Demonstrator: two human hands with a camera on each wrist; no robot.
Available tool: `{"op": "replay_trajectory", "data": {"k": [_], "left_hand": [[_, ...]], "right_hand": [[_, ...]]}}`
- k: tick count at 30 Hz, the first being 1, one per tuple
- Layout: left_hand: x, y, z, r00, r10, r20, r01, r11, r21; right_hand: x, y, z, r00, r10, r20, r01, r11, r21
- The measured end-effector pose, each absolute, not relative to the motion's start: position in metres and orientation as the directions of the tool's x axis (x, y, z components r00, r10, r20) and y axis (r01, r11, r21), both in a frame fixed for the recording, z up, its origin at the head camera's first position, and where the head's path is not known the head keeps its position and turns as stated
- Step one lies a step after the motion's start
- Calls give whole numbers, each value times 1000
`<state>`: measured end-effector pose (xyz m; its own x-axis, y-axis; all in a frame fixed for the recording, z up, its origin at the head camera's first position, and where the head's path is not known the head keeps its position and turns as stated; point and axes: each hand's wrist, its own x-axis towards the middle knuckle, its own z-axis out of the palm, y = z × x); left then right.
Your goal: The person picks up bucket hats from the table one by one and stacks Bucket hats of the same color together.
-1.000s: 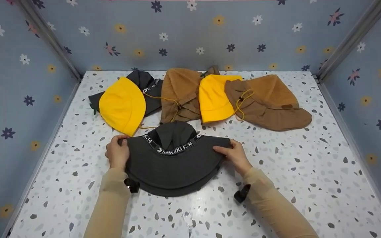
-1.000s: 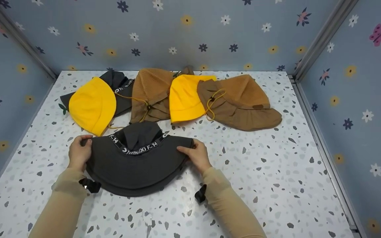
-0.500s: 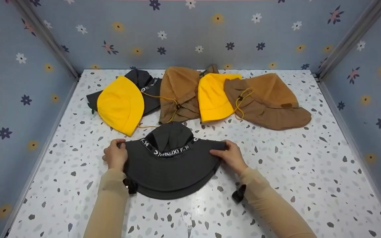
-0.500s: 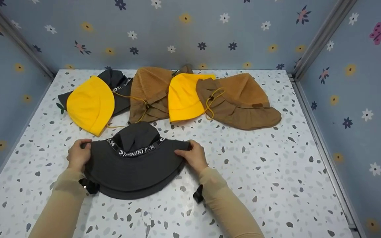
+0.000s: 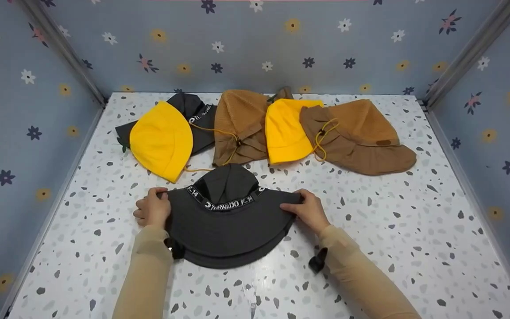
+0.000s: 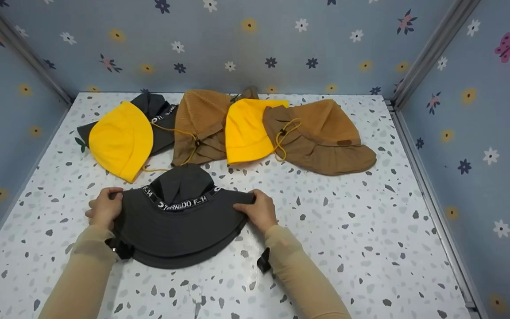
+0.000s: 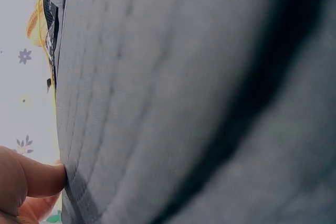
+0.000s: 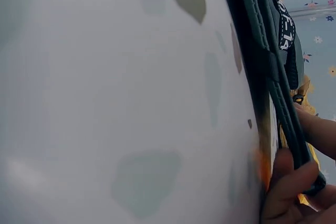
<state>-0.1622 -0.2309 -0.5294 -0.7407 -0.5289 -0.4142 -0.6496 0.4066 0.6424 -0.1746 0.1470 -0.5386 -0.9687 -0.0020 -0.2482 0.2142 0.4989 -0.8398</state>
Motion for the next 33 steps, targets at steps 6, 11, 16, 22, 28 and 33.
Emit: {"op": "replay_trajectory", "data": {"k": [6,11,16,22,28,33], "left_hand": [[-161,-231,-530,-732,-535,-421,-661,408,630],[-159,-229,-529,-730,-547,-411,-659,403,634],[-161,-225,-524,-740,-562,-369,-643,429,635],[-162,-215,-518,-805,-496,-327,-584,560,588],[-159,-204,-509,-855,-367,-367,-519,641,566],[-159,-195,-500,-868,-315,-384,-490,666,562]], "right_hand": [[-176,146,-541,-974,-16,-225,177,568,-804],[-175,144,-540,-981,-35,-190,125,636,-762],[-173,141,-538,-982,-46,-184,108,666,-738],[-171,139,-535,-981,-45,-186,102,698,-709],[-171,138,-530,-986,-68,-155,51,755,-653],[-174,143,-528,-987,-82,-141,32,754,-656]]}}
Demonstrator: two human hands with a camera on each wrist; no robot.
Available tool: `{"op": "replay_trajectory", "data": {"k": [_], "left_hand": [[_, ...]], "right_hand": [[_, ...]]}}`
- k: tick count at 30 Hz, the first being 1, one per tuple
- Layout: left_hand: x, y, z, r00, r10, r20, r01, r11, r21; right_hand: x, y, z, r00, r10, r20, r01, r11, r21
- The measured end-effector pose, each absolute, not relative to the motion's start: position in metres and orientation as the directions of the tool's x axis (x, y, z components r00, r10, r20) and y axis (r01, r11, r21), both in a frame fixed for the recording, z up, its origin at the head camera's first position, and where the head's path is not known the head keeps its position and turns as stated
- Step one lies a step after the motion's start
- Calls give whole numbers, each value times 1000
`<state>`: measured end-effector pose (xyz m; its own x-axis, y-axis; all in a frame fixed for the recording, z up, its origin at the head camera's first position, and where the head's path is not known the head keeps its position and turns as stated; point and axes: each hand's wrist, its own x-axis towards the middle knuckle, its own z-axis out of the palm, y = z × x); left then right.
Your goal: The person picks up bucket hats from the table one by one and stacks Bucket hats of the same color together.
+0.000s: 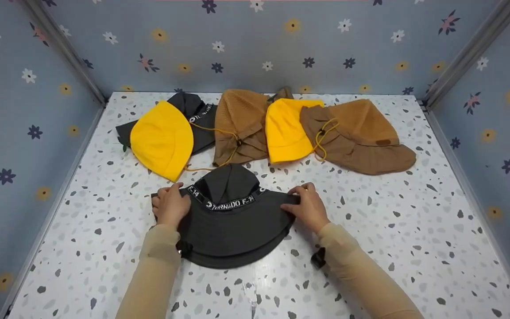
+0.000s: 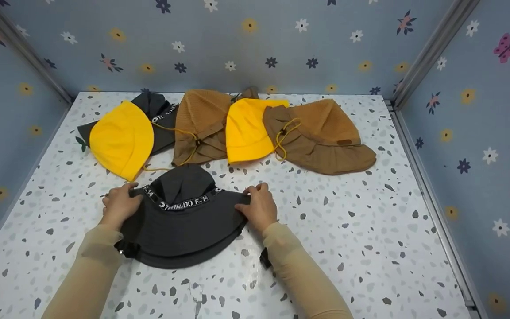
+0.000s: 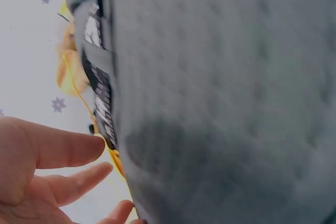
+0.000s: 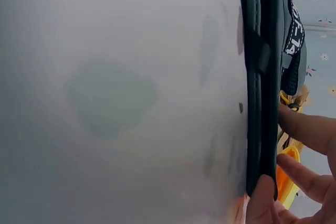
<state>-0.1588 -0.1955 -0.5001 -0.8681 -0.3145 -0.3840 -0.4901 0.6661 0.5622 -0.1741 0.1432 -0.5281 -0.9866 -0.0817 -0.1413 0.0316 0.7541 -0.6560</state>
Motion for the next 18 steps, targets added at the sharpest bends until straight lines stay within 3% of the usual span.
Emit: {"op": "replay_trajectory", "data": {"k": [4,10,15,18], "left_hand": [[-158,-185,-495,-886,-280,-369,-454,683,572],[-153,-165,-493,-923,-220,-315,-374,698,610],[-151,-149,-491,-954,-169,-250,-299,636,711],[-149,-139,-490,-971,-123,-206,-239,566,789]], "right_hand": [[-179,152,-529,-986,-74,-147,59,677,-733],[-193,174,-527,-935,-35,-354,330,288,-899],[-202,197,-522,-882,-35,-471,472,-57,-880],[-206,211,-521,-862,-27,-507,490,-307,-816]]}}
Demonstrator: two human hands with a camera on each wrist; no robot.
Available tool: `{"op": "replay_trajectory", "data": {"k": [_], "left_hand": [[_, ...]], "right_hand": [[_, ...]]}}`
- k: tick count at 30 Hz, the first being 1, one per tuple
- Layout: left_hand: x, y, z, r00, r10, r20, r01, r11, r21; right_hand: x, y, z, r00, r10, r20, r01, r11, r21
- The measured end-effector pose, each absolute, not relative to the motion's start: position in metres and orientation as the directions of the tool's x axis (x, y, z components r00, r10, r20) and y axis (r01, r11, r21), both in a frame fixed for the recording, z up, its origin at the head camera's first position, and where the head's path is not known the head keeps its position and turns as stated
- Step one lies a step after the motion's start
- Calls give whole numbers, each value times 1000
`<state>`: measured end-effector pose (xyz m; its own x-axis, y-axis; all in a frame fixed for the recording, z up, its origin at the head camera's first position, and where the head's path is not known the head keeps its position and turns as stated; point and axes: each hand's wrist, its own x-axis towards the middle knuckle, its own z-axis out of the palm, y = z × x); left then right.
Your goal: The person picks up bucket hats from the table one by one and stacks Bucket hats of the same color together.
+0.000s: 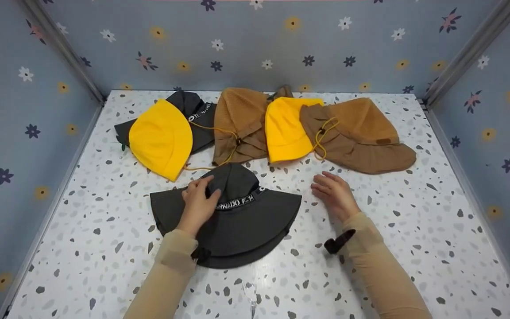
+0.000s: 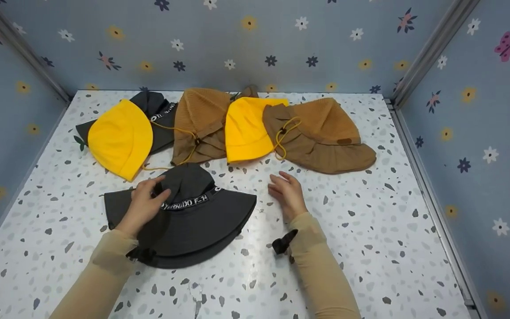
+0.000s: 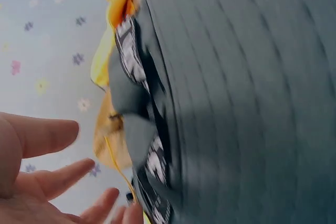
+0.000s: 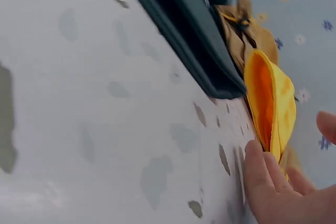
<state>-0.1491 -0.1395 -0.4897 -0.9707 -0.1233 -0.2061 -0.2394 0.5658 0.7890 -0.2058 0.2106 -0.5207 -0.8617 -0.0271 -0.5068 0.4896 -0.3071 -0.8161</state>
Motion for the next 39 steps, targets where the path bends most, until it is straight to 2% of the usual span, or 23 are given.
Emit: {"op": "replay_trajectory", "data": {"k": [3,7,12,17,20,31,39], "left_hand": [[-147,-131,-488,-983,-92,-157,-182,513,839],[-144,-121,-485,-993,-85,-83,-114,487,866],[-141,-109,-486,-997,-81,4,-31,429,903],[-138,-93,-491,-996,-32,78,62,348,936],[-135,-82,-493,-997,13,72,72,316,946],[-128,-51,-498,-987,111,-115,-110,44,993],[-126,-40,-501,-968,139,-207,-218,-64,974]], "right_hand": [[-208,222,-520,-848,-27,-530,460,-535,-709],[-211,234,-520,-825,-44,-564,395,-759,-518],[-216,245,-526,-807,-60,-588,282,-914,-293],[-223,252,-529,-801,-44,-598,178,-970,-167],[-228,254,-528,-800,-37,-599,142,-982,-128],[-241,260,-534,-830,-33,-556,90,-993,-75],[-249,261,-538,-840,-51,-540,63,-998,-4]]}}
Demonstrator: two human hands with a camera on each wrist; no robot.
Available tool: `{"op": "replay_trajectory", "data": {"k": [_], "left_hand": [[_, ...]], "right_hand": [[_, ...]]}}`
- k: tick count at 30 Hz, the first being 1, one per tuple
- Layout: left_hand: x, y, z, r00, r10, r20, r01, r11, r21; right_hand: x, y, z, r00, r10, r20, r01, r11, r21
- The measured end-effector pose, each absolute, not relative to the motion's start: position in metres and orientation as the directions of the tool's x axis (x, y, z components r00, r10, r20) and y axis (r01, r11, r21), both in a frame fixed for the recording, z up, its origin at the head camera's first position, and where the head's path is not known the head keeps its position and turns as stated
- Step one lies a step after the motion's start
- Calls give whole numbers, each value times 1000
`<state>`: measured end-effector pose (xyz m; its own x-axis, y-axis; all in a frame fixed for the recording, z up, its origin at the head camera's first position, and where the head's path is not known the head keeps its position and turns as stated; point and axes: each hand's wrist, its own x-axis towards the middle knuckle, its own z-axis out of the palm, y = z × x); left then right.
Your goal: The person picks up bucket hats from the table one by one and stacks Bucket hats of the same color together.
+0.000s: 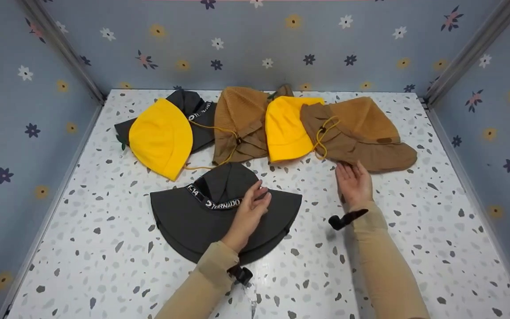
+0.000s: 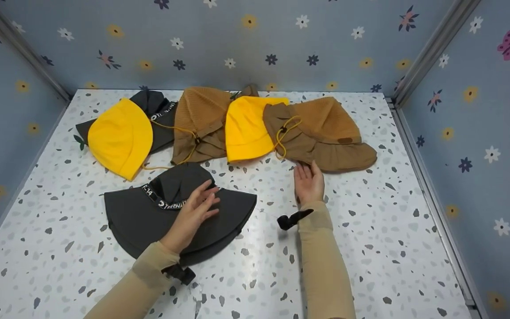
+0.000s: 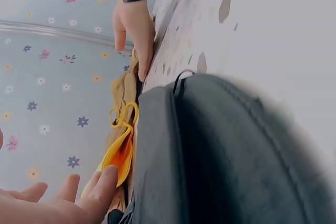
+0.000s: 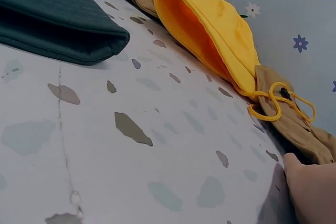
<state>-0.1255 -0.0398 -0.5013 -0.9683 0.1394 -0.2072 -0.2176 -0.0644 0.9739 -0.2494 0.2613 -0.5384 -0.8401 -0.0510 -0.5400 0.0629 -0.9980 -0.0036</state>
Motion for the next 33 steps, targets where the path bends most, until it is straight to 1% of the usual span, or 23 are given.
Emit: {"op": "replay_trajectory", "data": {"k": [8,13,18,23,26,33], "left_hand": [[-122,-36,-504,-953,173,-249,-270,-113,956],[-121,-35,-506,-947,193,-256,-285,-136,949],[-121,-35,-505,-944,206,-259,-291,-143,946],[-120,-36,-505,-938,223,-265,-300,-140,944],[-119,-36,-506,-937,231,-263,-300,-143,943],[-120,-33,-503,-940,217,-265,-300,-148,942]], "right_hand": [[-258,261,-536,-833,-53,-550,12,-997,79],[-260,261,-533,-798,-29,-602,-24,-997,79],[-261,261,-530,-772,-26,-635,6,-999,34],[-258,261,-529,-772,-36,-634,96,-993,-61],[-255,262,-531,-780,-49,-624,137,-986,-93],[-247,261,-530,-789,-9,-614,138,-977,-164]]}}
